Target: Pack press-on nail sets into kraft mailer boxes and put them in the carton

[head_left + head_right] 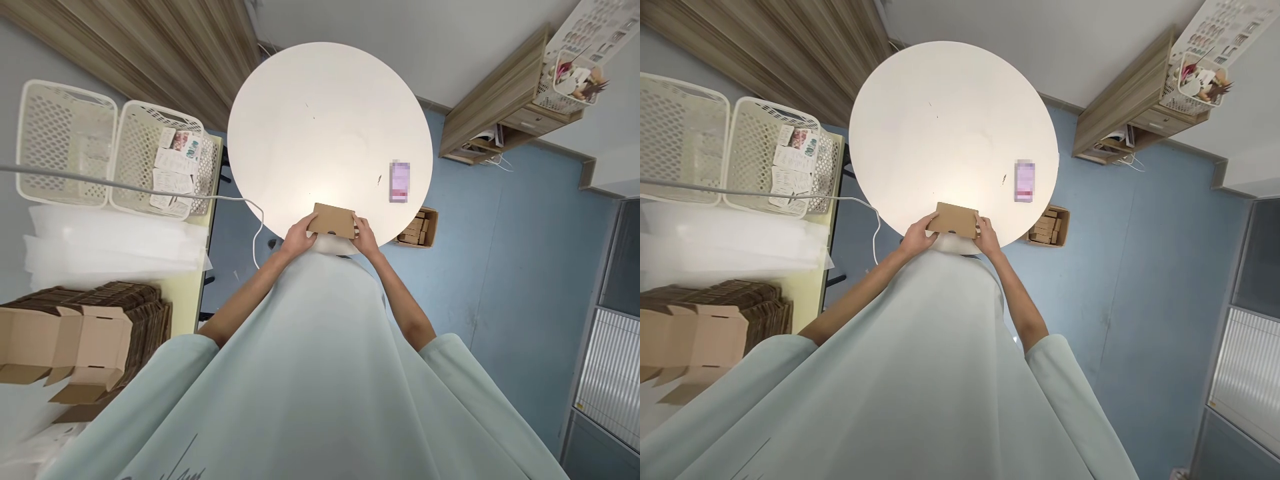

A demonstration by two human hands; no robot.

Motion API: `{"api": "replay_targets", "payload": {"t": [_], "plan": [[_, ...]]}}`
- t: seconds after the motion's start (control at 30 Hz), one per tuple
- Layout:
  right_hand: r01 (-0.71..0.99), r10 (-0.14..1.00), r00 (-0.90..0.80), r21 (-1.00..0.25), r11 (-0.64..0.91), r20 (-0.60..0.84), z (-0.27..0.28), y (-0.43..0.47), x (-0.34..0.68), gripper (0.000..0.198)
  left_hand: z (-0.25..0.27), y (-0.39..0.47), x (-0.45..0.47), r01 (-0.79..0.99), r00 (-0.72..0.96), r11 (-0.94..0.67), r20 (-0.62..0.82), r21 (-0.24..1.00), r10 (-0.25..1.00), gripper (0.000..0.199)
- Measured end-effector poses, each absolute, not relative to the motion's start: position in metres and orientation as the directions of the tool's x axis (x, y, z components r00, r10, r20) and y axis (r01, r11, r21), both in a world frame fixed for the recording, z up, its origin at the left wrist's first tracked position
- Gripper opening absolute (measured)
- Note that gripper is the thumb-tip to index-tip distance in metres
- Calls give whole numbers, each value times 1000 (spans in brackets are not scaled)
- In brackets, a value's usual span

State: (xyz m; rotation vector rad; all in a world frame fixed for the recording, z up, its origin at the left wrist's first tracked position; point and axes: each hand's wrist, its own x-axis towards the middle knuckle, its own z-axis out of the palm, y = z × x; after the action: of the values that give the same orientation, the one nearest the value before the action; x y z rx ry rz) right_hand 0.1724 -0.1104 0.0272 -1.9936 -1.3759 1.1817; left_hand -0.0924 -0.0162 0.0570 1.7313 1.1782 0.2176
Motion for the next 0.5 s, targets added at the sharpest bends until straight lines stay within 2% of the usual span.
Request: {"api": "replay_targets", "payload": {"t": [0.13, 0.37, 0.5], "plan": [[581, 927, 64, -741, -335, -369, 34, -123, 171, 104, 47, -23, -98, 625, 551, -68, -379, 777, 743, 82], [626, 924, 33, -713, -316, -381, 33, -141, 165, 101, 36, -35, -107, 620, 612, -180, -327, 764, 720, 89], [607, 926, 34, -728, -318, -376, 27, -148, 165, 98, 37, -41, -111, 633, 606, -174, -343, 754, 718, 82]]}}
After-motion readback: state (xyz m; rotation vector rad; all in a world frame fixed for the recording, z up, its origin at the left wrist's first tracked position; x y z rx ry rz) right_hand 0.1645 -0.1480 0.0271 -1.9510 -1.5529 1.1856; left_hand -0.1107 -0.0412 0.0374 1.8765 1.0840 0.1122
